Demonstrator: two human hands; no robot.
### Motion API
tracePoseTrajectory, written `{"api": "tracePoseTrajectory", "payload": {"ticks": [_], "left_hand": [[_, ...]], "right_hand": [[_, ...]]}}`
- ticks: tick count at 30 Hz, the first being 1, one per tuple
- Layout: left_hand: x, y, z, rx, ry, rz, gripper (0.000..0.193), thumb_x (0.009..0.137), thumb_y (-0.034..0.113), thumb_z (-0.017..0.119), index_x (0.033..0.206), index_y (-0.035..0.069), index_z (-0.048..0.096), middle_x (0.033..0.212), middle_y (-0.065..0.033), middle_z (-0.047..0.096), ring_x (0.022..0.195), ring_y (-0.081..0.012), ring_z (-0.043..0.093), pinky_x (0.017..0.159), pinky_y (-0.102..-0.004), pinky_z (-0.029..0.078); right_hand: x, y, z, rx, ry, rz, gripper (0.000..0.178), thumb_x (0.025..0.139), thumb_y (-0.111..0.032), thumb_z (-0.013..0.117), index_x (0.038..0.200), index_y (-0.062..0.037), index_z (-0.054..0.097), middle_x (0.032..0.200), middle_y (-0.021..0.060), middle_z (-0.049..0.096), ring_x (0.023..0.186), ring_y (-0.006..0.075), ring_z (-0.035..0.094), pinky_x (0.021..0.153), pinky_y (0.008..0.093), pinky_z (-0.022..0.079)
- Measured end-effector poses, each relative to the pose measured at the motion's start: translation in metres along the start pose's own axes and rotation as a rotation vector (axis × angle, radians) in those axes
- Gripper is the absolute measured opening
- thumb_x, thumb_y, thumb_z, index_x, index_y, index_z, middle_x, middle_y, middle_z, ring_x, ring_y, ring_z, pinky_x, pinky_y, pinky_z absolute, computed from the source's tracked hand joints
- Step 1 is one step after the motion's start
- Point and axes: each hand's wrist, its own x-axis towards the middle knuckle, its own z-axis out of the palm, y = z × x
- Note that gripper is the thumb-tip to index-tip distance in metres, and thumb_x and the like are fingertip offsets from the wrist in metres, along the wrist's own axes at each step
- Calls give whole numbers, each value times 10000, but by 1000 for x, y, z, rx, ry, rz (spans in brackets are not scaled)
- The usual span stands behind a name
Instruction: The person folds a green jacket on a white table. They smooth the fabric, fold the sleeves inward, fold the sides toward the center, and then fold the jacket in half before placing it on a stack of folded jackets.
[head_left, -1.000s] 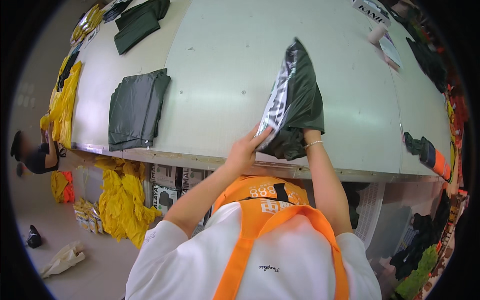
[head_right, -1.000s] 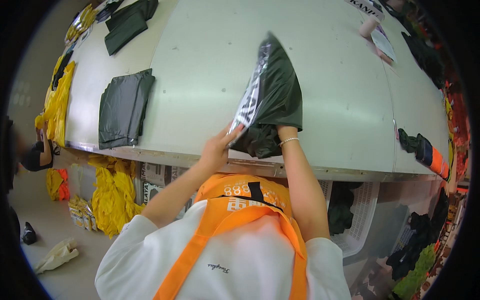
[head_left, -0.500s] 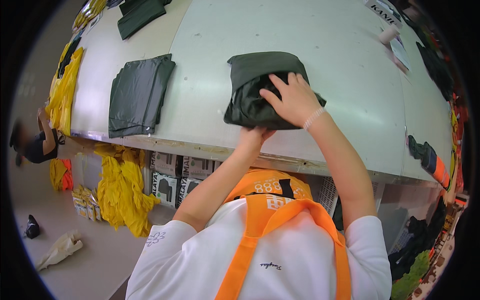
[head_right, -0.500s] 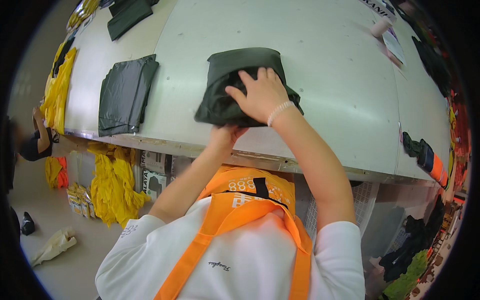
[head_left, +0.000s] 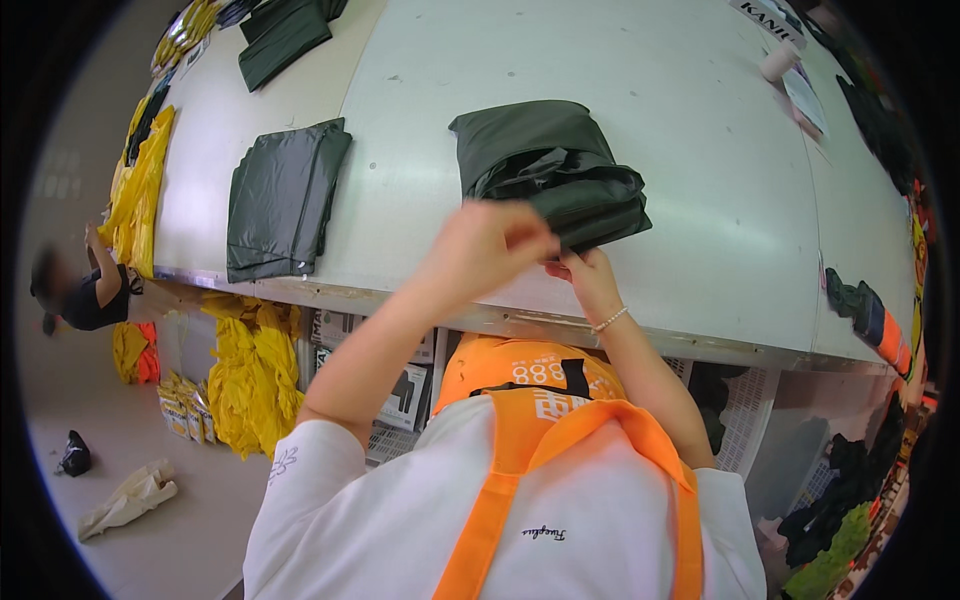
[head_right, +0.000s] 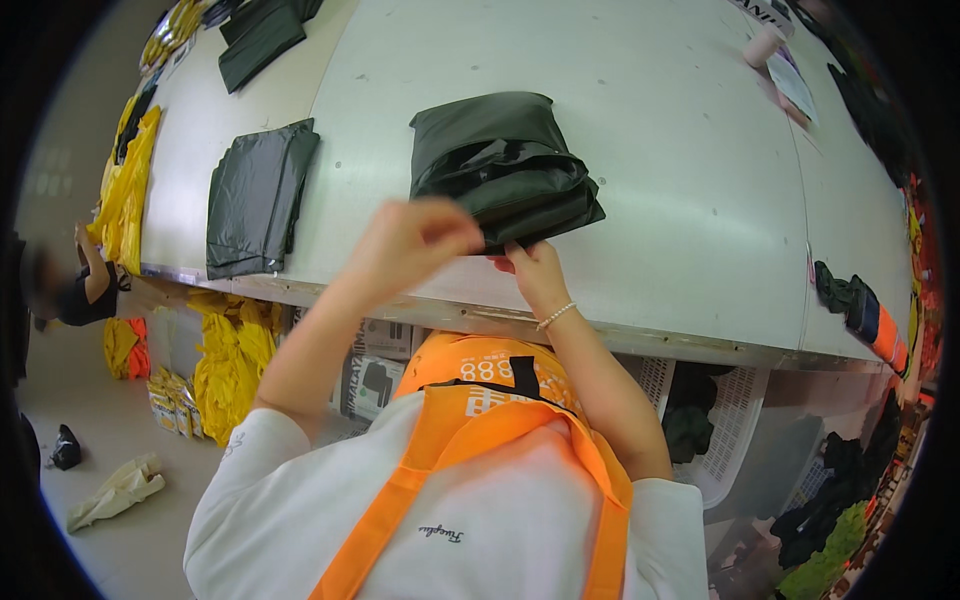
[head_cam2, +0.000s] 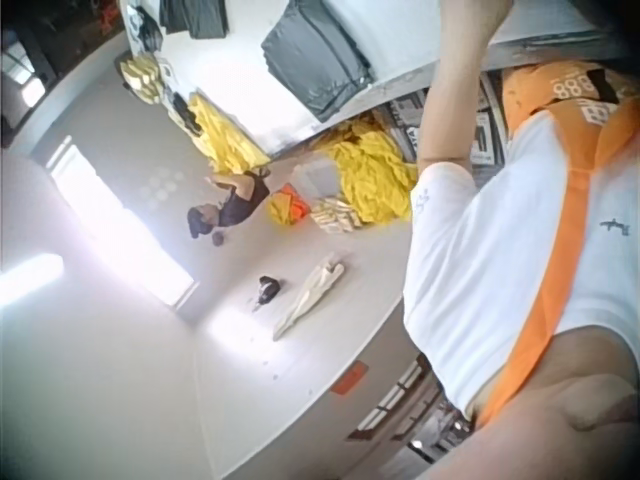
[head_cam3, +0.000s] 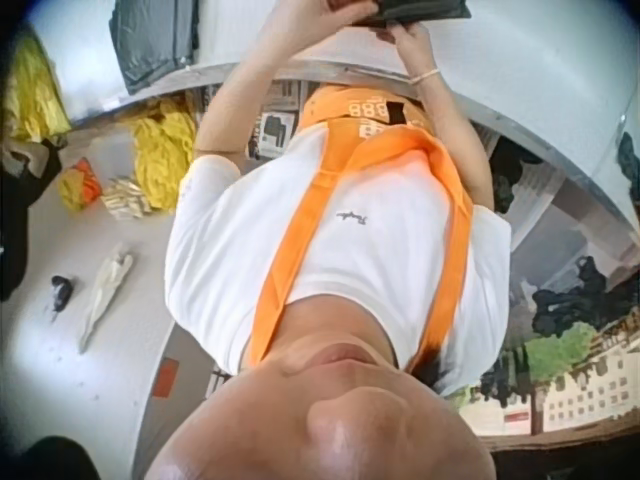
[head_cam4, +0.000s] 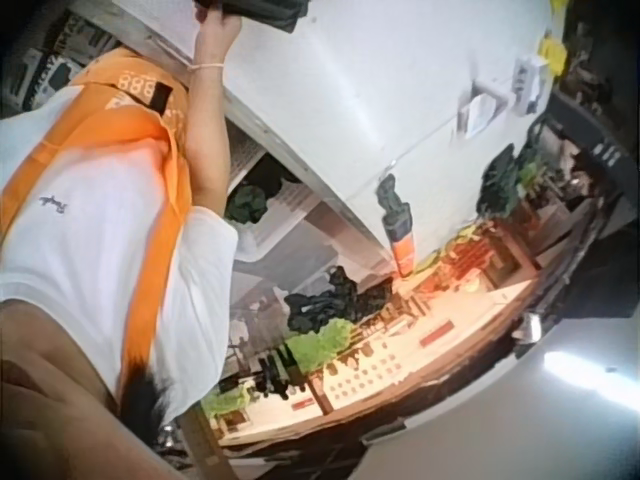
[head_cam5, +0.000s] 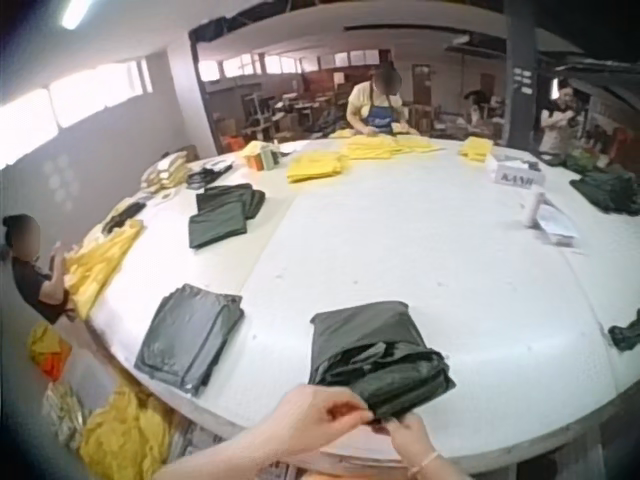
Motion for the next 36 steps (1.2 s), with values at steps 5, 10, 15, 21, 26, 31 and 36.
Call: {"api": "tracePoseTrajectory", "payload": {"ticks": [5, 10, 15, 21, 26, 31, 36], "left_hand": [[71, -21, -7, 637, 138, 94, 289, 783, 89, 559, 1057, 29, 630, 1021, -157, 627, 951, -330, 585, 834, -393, 476], [65, -20, -3, 585, 242, 359, 377, 788, 92, 517, 1152, 19, 581, 1062, -181, 608, 1011, -338, 548, 874, -409, 450], [36, 1, 27, 825, 273, 531, 655, 790, 246, 608, 1374, 60, 378, 1196, -221, 517, 996, -357, 535, 889, -417, 430], [43, -15, 15, 1161, 193, 662, 774, 751, 81, 597, 1447, 215, 285, 1309, -220, 447, 923, -274, 549, 803, -347, 500], [73, -5, -39, 883, 353, 492, 716, 771, -9, 519, 1434, 154, 305, 1293, -97, 506, 905, -304, 563, 803, -394, 489], [48, -31, 27, 1038, 215, 666, 668, 764, 109, 568, 1393, 67, 347, 1329, -128, 438, 875, -269, 528, 770, -347, 465], [47, -30, 29, 914, 142, 638, 734, 756, 226, 628, 1397, 37, 324, 1318, -171, 418, 882, -269, 520, 757, -340, 466]], "right_hand": [[-4, -14, 9, -45, -13, 7, 238, 941, -116, 478, 1039, 83, 563, 934, 130, 657, 804, 195, 666, 725, 274, 530], [-9, -31, 11, -27, -3, 67, 248, 939, -125, 450, 1036, 82, 546, 920, 147, 654, 772, 218, 674, 677, 288, 548], [-10, -50, 14, -190, -36, 76, 266, 938, -157, 425, 1029, 62, 547, 896, 159, 659, 727, 230, 677, 635, 301, 560], [-9, -57, 24, -173, -130, 99, 254, 956, -132, 406, 1029, 69, 543, 853, 167, 667, 717, 219, 673, 642, 291, 558], [-23, -50, 26, -98, -81, 29, 252, 942, -81, 373, 985, 116, 524, 797, 174, 664, 668, 218, 674, 603, 290, 556], [-12, -69, 22, -189, -114, 77, 246, 948, -110, 396, 1001, 72, 554, 854, 171, 667, 722, 218, 682, 645, 302, 562], [-14, -61, 15, -253, -79, 77, 251, 943, -100, 383, 976, 76, 560, 824, 171, 668, 713, 228, 683, 633, 301, 561]]}}
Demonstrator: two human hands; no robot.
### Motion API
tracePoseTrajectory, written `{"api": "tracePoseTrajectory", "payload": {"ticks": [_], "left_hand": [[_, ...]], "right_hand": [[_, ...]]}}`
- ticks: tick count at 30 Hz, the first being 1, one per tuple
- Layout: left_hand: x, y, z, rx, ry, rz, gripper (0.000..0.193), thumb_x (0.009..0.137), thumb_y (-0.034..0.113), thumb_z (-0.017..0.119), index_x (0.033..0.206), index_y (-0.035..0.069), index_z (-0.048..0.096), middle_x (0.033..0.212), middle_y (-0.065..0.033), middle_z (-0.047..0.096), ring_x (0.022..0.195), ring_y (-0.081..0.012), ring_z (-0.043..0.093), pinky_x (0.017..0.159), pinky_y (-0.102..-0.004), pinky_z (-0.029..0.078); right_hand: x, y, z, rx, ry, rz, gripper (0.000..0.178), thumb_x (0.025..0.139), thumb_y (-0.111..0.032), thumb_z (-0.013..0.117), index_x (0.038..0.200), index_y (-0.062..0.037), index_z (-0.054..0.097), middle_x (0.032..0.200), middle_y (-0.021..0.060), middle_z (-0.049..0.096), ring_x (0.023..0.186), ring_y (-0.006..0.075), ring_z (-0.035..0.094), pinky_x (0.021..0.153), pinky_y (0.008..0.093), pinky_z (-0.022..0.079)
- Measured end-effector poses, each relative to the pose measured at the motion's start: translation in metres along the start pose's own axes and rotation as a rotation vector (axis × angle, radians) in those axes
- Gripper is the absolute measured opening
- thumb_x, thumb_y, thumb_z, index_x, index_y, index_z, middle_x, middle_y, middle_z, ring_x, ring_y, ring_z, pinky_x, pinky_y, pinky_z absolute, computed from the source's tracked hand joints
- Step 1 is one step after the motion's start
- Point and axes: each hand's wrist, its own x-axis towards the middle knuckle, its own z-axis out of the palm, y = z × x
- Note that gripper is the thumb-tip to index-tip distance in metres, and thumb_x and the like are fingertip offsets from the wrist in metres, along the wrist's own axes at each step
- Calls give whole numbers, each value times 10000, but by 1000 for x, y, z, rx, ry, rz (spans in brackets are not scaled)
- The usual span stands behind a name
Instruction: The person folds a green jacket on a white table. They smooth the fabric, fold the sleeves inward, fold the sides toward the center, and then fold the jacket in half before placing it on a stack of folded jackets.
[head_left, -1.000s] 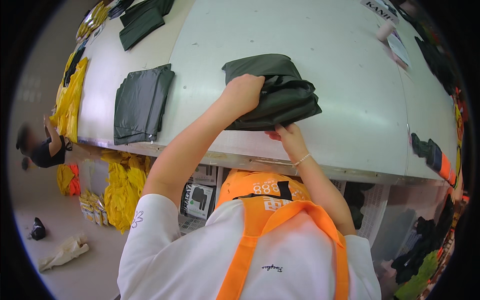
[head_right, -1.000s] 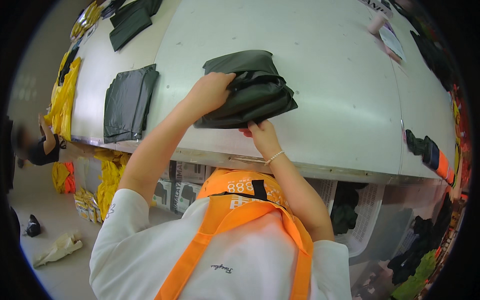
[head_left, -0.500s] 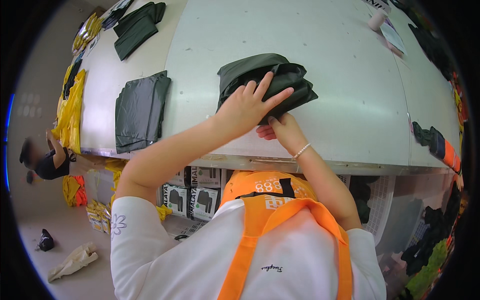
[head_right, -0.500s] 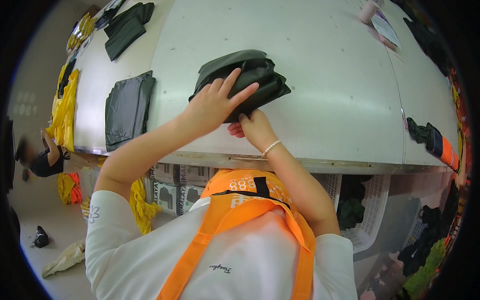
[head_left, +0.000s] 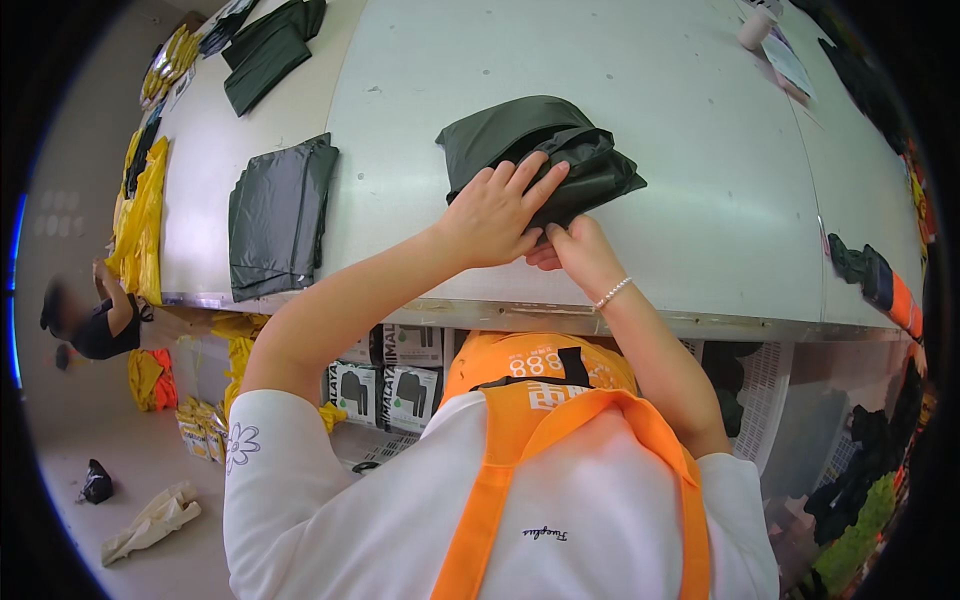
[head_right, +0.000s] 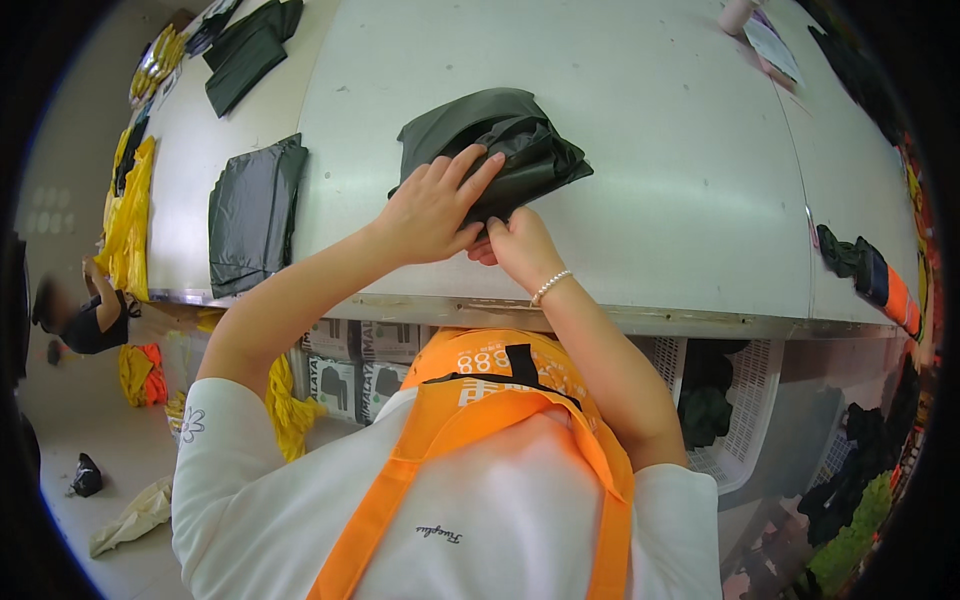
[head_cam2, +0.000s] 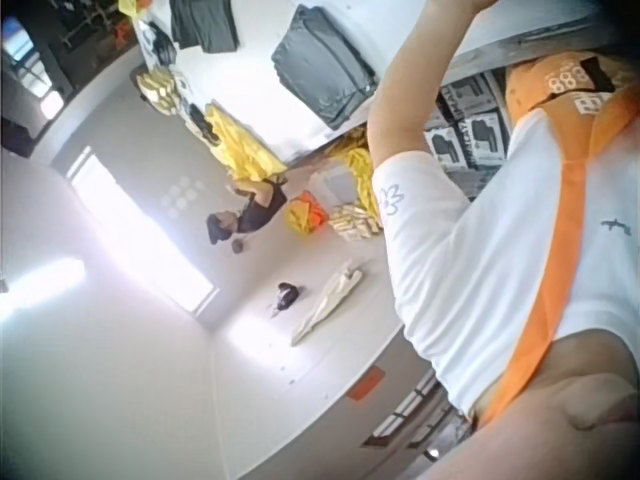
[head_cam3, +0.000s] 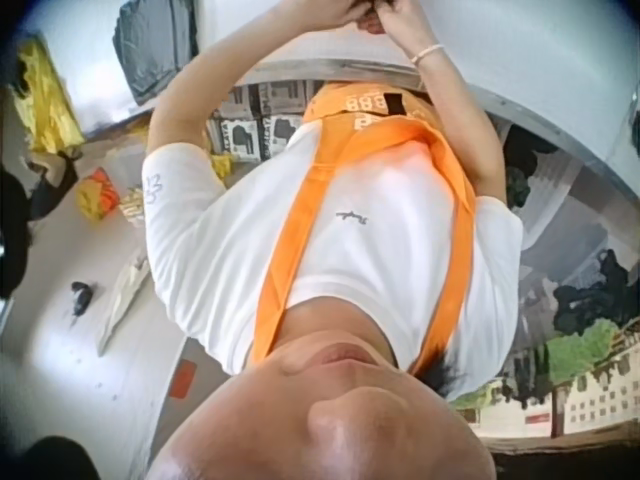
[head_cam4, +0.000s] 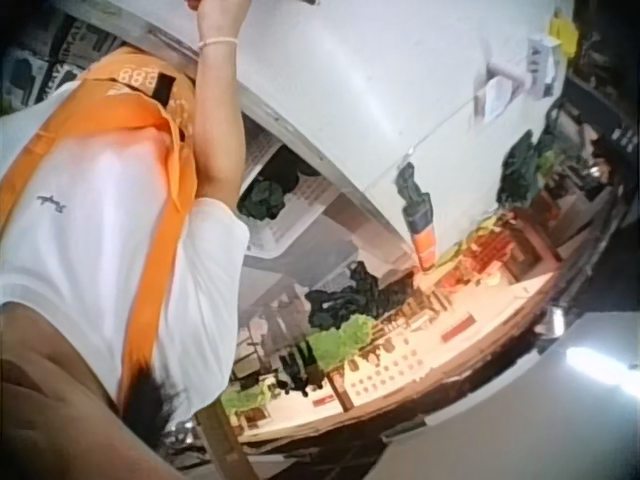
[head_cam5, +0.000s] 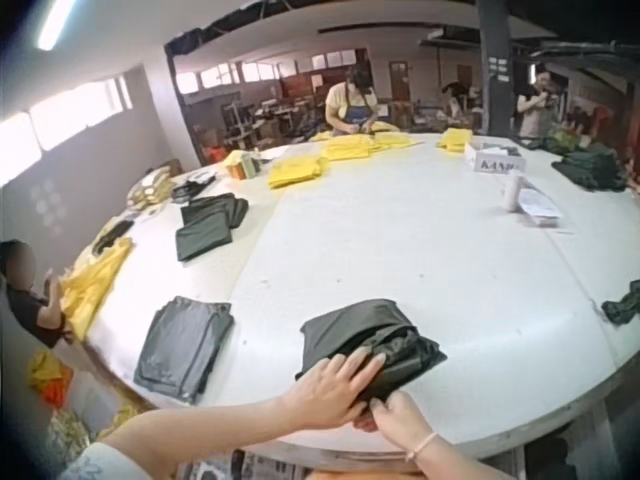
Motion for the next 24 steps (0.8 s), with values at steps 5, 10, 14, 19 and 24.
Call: {"api": "tracePoseTrajectory", "payload": {"ticks": [5, 10, 14, 19, 24], "left_hand": [[3, 3, 4, 162, -102, 62, 779, 745, 260, 646, 1408, 33, 305, 1362, -197, 392, 878, -261, 526, 736, -331, 473], [8, 26, 26, 135, -123, 20, 741, 709, 75, 642, 1385, 32, 343, 1354, -204, 399, 932, -293, 548, 755, -345, 492], [29, 10, 8, -201, -71, -121, 659, 725, -23, 586, 1347, 109, 413, 1314, -141, 433, 1021, -328, 548, 820, -396, 496], [46, 6, 7, -280, -73, -108, 585, 715, -19, 565, 1278, 123, 498, 1364, -159, 394, 999, -344, 577, 798, -408, 503], [53, 15, 24, -282, -154, -49, 554, 697, -15, 552, 1240, 94, 526, 1448, -168, 315, 919, -332, 606, 771, -403, 511]], "right_hand": [[-2, 9, -4, -67, -19, 37, 248, 942, -87, 385, 966, 105, 542, 824, 187, 667, 700, 235, 683, 621, 299, 560], [-4, 28, -17, 0, 40, 56, 207, 921, -66, 420, 974, 99, 534, 836, 179, 662, 695, 247, 675, 625, 320, 554], [-21, 22, -24, -585, 441, -57, 184, 849, 1, 498, 1017, 57, 545, 889, 166, 640, 861, 298, 645, 740, 389, 516], [-14, 23, -33, -1242, 444, -776, 208, 771, -133, 608, 954, -35, 618, 1051, 118, 593, 983, 265, 574, 825, 358, 450], [40, 60, -56, -1585, 234, -409, 182, 825, -209, 560, 894, -67, 649, 919, 93, 622, 914, 265, 572, 803, 380, 452]]}}
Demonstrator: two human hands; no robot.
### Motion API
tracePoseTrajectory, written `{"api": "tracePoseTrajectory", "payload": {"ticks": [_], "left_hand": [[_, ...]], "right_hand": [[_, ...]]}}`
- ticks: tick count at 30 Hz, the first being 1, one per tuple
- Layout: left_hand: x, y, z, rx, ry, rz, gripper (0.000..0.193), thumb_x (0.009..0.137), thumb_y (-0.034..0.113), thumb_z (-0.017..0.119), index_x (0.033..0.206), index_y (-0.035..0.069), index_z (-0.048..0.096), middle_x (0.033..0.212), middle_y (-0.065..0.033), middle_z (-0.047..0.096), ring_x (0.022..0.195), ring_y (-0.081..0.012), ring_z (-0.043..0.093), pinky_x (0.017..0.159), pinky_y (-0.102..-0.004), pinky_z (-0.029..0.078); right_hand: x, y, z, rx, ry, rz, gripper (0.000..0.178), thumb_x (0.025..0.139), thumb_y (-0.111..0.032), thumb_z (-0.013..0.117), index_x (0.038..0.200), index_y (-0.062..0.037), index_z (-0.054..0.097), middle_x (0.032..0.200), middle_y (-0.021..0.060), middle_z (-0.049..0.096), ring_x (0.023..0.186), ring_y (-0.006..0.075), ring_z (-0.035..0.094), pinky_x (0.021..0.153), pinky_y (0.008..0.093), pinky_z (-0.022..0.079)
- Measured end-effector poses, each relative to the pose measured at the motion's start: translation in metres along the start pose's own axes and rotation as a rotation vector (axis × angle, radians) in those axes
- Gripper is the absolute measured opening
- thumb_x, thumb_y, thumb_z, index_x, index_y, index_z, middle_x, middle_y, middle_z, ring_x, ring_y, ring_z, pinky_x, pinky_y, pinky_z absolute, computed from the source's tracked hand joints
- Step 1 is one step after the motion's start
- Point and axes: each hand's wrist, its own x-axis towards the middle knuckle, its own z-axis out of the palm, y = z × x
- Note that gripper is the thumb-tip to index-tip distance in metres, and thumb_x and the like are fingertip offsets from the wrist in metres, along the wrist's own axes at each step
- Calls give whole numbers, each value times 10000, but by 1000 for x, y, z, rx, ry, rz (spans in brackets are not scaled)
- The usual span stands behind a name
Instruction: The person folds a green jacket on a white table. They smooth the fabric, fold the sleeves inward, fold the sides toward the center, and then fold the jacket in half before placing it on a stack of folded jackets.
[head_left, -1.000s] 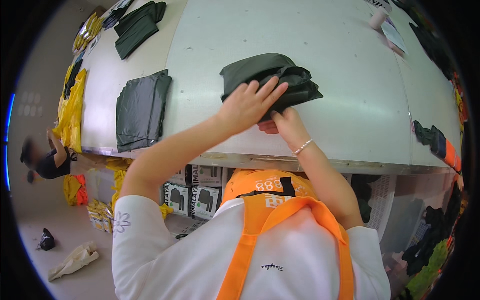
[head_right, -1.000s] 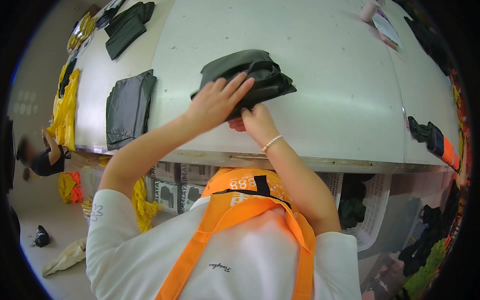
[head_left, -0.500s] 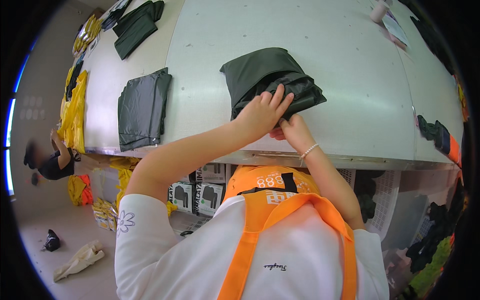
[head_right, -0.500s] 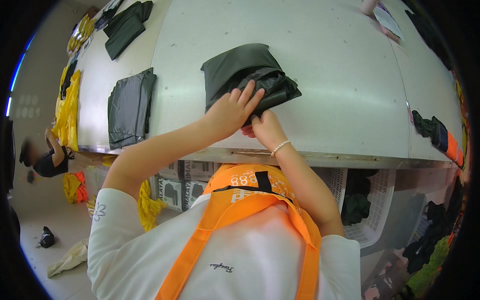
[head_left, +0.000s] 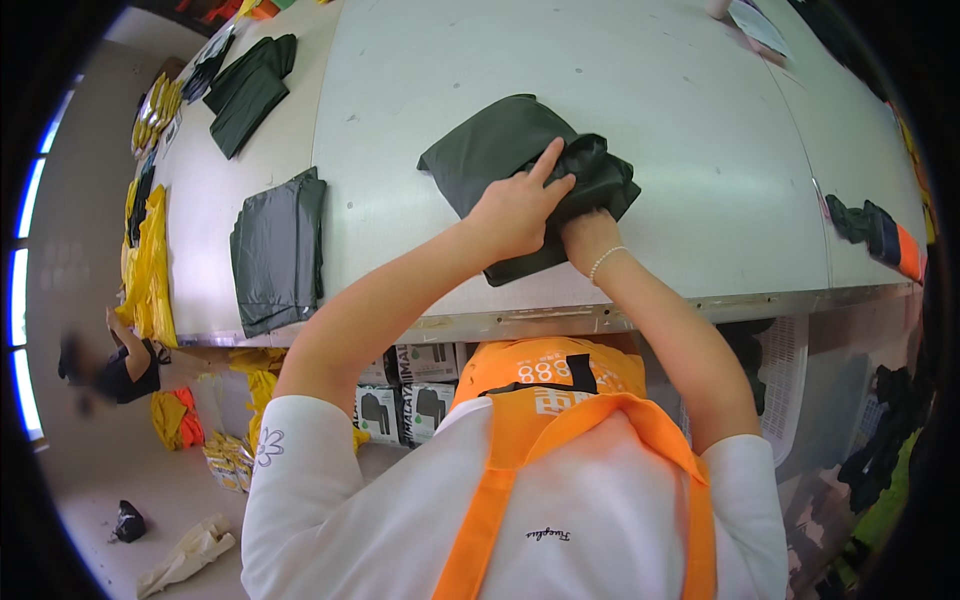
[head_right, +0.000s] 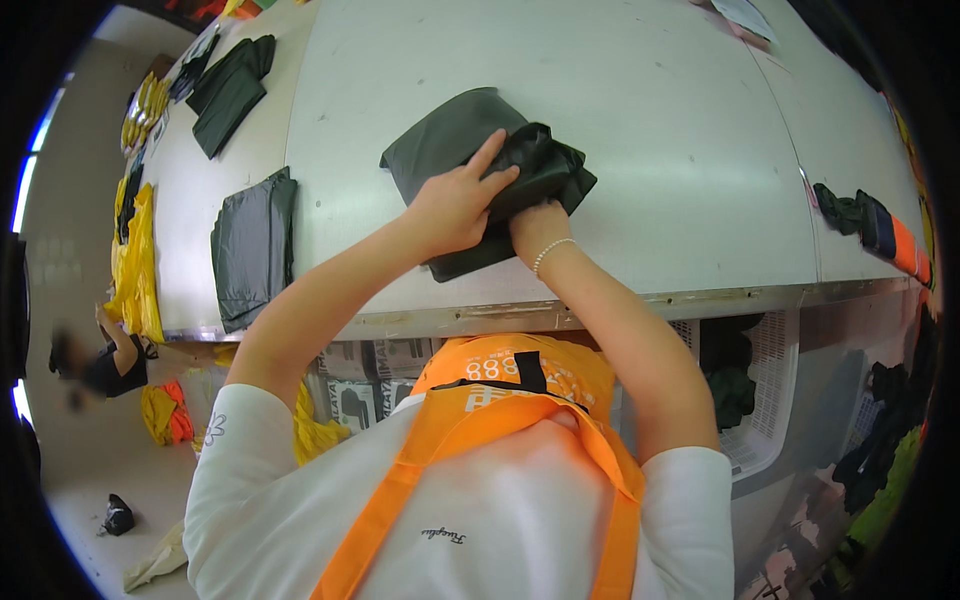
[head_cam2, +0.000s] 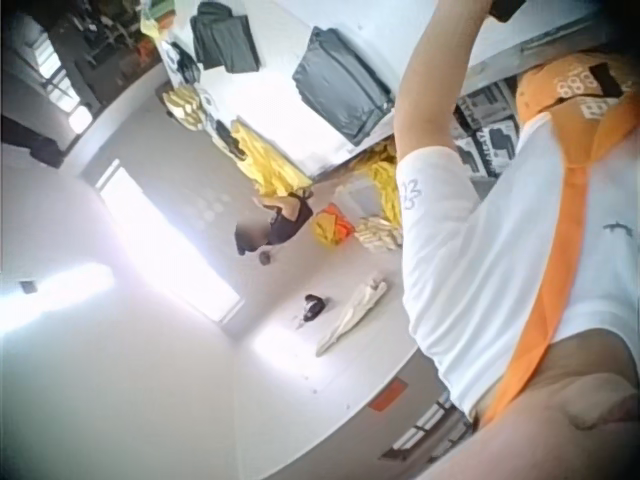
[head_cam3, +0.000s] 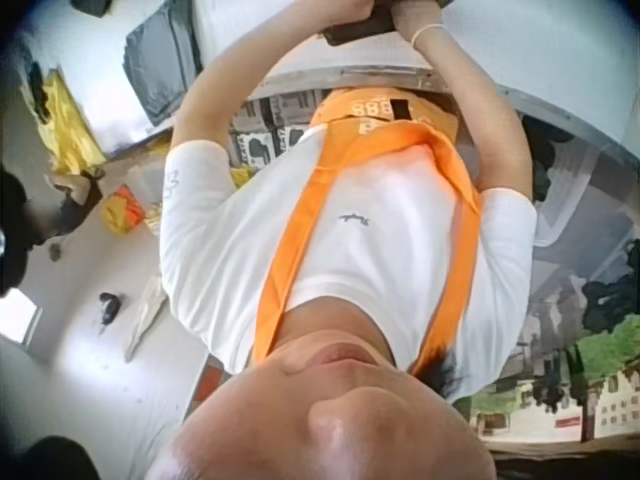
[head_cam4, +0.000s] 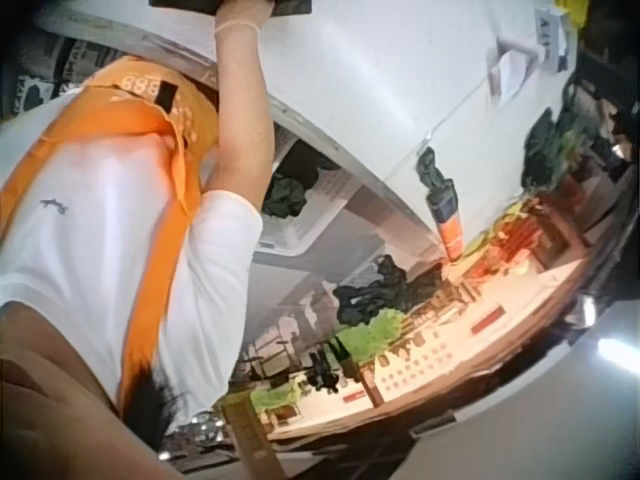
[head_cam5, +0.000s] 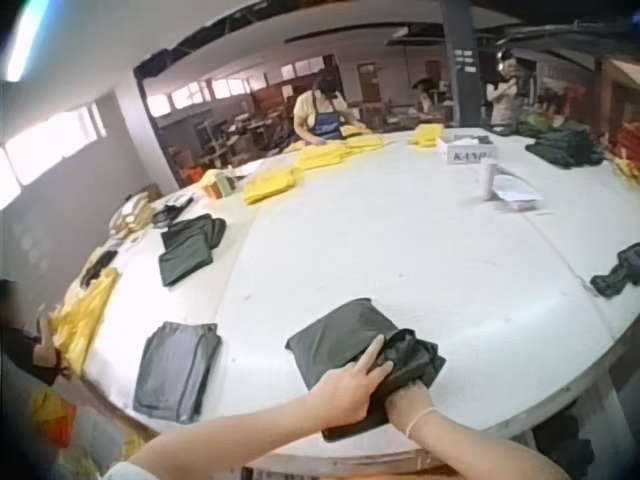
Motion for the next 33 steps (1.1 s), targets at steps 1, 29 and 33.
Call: {"api": "tracePoseTrajectory", "payload": {"ticks": [1, 29, 33], "left_hand": [[1, -2, 5, 16, -18, 15, 545, 696, -12, 550, 1232, 88, 531, 1458, -167, 305, 906, -327, 610, 766, -402, 513], [42, 17, 65, 209, -555, 213, 318, 664, 134, 657, 934, -35, 657, 1210, -293, 532, 836, -318, 657, 708, -377, 539], [48, 9, 67, 146, -563, 186, 296, 647, 136, 654, 901, -17, 651, 1204, -246, 548, 852, -332, 642, 728, -401, 530]], "right_hand": [[-2, 11, 12, -53, 74, 9, 182, 828, -224, 560, 891, -76, 647, 894, 90, 624, 896, 264, 569, 792, 389, 456], [-54, 53, -55, 293, 18, -174, 247, 760, -204, 686, 903, -59, 545, 976, 96, 558, 911, 271, 575, 759, 390, 485], [-55, 22, -27, 362, -336, 179, 217, 787, -214, 666, 913, -51, 599, 1035, 123, 576, 910, 308, 600, 773, 407, 497]]}}
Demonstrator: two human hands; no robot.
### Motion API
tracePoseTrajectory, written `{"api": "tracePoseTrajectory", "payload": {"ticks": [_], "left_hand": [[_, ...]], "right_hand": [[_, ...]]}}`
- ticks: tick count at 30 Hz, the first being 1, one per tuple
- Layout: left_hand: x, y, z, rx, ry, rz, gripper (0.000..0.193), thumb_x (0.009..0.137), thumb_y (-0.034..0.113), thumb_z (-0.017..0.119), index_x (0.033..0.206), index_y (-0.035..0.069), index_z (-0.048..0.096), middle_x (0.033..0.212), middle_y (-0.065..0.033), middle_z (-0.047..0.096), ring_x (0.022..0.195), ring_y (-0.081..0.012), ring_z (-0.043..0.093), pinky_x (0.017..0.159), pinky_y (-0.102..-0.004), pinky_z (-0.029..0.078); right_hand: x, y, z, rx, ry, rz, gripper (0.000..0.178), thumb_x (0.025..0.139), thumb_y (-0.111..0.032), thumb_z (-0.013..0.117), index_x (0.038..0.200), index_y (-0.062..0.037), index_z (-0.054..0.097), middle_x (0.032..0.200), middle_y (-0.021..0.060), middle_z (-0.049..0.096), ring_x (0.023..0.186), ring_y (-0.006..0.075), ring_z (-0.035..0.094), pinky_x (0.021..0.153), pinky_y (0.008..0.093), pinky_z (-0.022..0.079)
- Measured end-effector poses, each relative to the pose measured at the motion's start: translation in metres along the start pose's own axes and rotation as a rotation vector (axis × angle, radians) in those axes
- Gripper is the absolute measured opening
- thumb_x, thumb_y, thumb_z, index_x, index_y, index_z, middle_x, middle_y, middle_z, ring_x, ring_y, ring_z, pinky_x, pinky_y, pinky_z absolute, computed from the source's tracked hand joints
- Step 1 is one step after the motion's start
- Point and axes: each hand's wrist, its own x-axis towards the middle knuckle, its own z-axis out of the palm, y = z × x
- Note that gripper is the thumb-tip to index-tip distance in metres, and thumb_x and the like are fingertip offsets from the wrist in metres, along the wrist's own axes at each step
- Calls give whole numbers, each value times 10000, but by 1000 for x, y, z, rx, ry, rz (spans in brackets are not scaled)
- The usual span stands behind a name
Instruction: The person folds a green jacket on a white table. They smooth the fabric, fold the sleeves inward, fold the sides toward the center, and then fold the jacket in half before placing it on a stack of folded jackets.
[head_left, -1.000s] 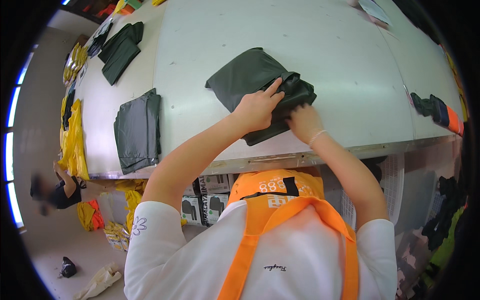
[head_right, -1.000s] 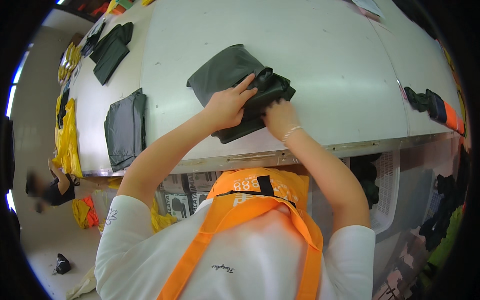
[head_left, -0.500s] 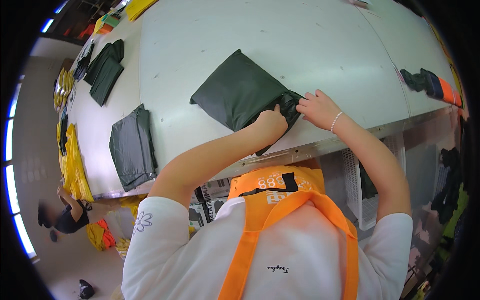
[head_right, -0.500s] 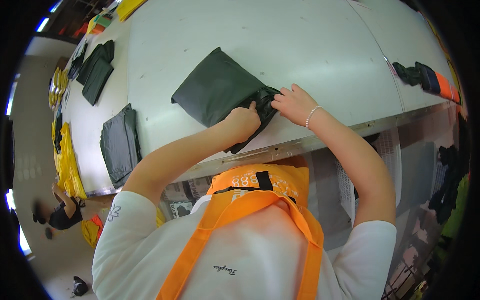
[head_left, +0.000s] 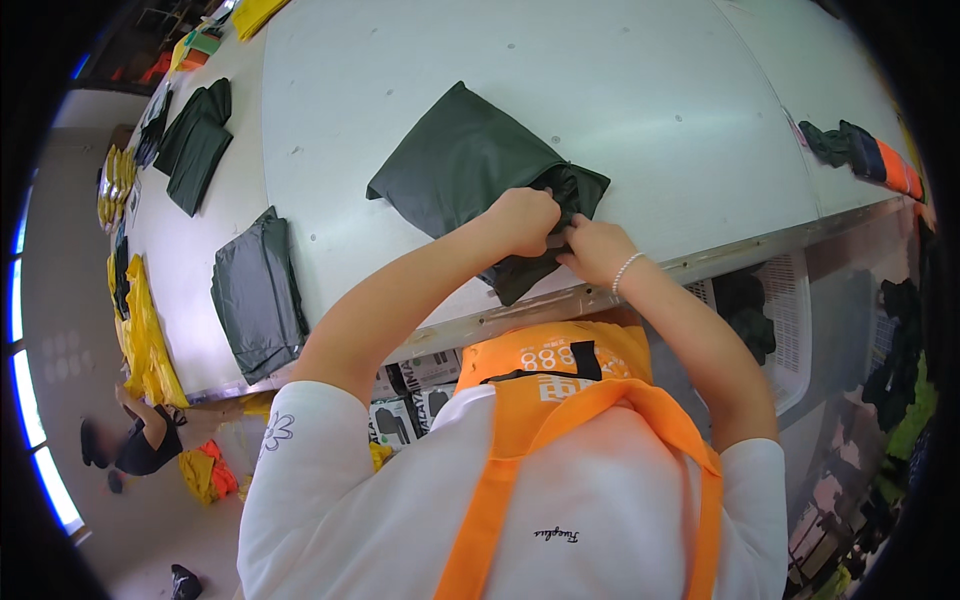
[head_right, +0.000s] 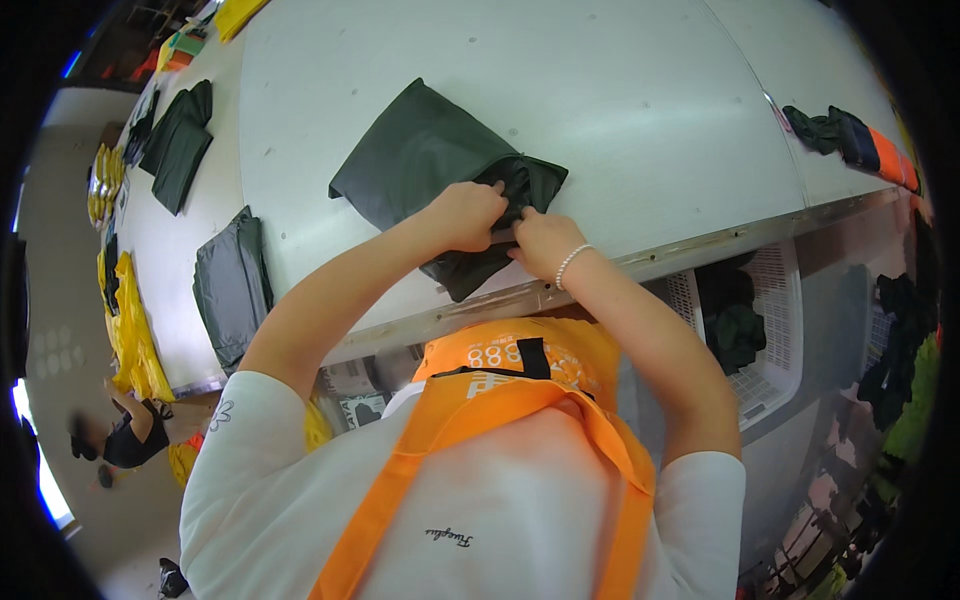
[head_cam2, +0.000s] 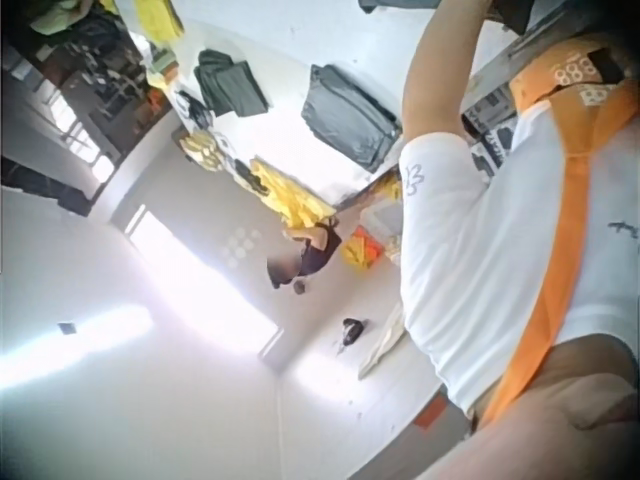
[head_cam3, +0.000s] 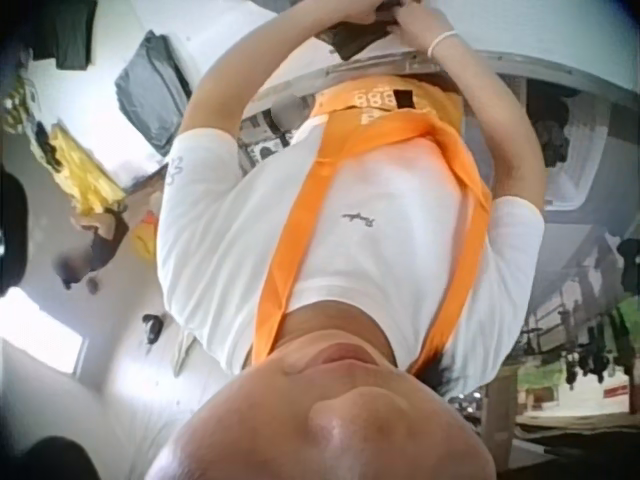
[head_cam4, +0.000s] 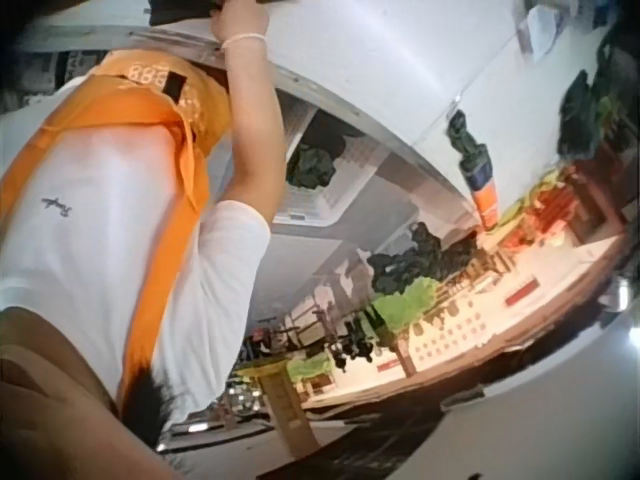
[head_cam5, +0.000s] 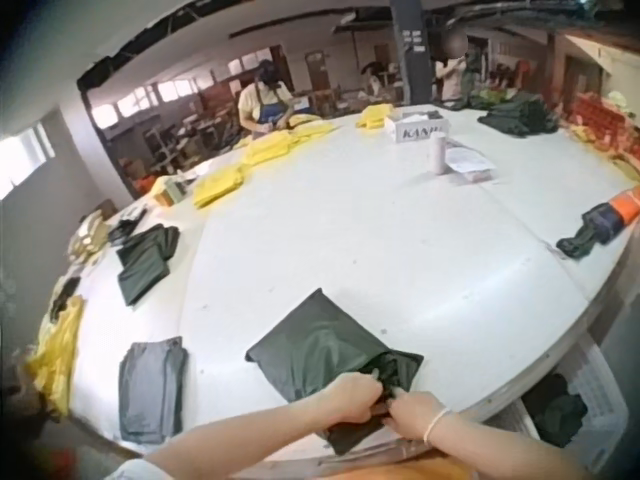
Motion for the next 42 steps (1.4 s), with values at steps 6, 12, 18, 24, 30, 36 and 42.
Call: {"api": "tracePoseTrajectory", "payload": {"ticks": [6, 12, 18, 24, 30, 36, 42], "left_hand": [[12, -16, 16, -101, 167, -56, 276, 623, 105, 623, 883, 12, 633, 1254, -174, 543, 890, -339, 620, 726, -417, 520], [15, -15, 77, 65, 654, -71, 417, 674, 154, 621, 1071, 42, 557, 1354, -163, 464, 729, -263, 662, 591, -369, 544], [-14, 0, -14, -938, 345, -28, 651, 756, 103, 698, 1356, 121, 445, 1468, -133, 332, 770, -102, 613, 701, -237, 512], [-5, 8, 15, -937, 194, 266, 286, 701, -105, 608, 958, 17, 575, 1052, -69, 498, 880, -154, 602, 785, -263, 521], [27, 51, 19, -373, 445, -115, 414, 685, 153, 693, 1066, 64, 560, 1187, -140, 485, 936, -313, 596, 783, -366, 517], [5, 30, -11, -283, 780, 132, 464, 737, 174, 678, 1171, 72, 548, 1340, -85, 455, 1090, -312, 536, 895, -418, 444], [30, 34, 34, 96, 590, 152, 544, 865, 371, 540, 1325, 91, 465, 1433, -56, 388, 1279, -263, 368, 1047, -481, 267]], "right_hand": [[-6, -44, 55, 339, 218, -281, 96, 803, -123, 602, 870, -66, 641, 924, 125, 610, 830, 313, 613, 731, 397, 502], [-8, -48, 23, 259, 224, -381, 62, 792, -72, 582, 798, -50, 639, 820, 108, 610, 798, 318, 604, 701, 399, 492], [-44, -18, -18, 230, 278, -294, 85, 818, -114, 577, 784, -64, 637, 903, 78, 580, 805, 292, 601, 689, 399, 490], [-64, 8, -20, 242, 249, -243, 87, 824, -121, 566, 785, -71, 625, 906, 66, 533, 826, 259, 573, 715, 377, 484], [-71, 6, 7, 67, 217, -265, 70, 805, -59, 551, 822, -29, 612, 955, 86, 522, 878, 272, 527, 757, 374, 479], [-84, 7, 9, 223, 393, -180, 127, 782, -154, 623, 744, -33, 618, 876, 82, 523, 835, 258, 533, 705, 361, 483], [-68, 7, 31, 124, 602, -141, 210, 777, -181, 636, 606, -63, 604, 714, 67, 507, 712, 254, 548, 603, 366, 480]]}}
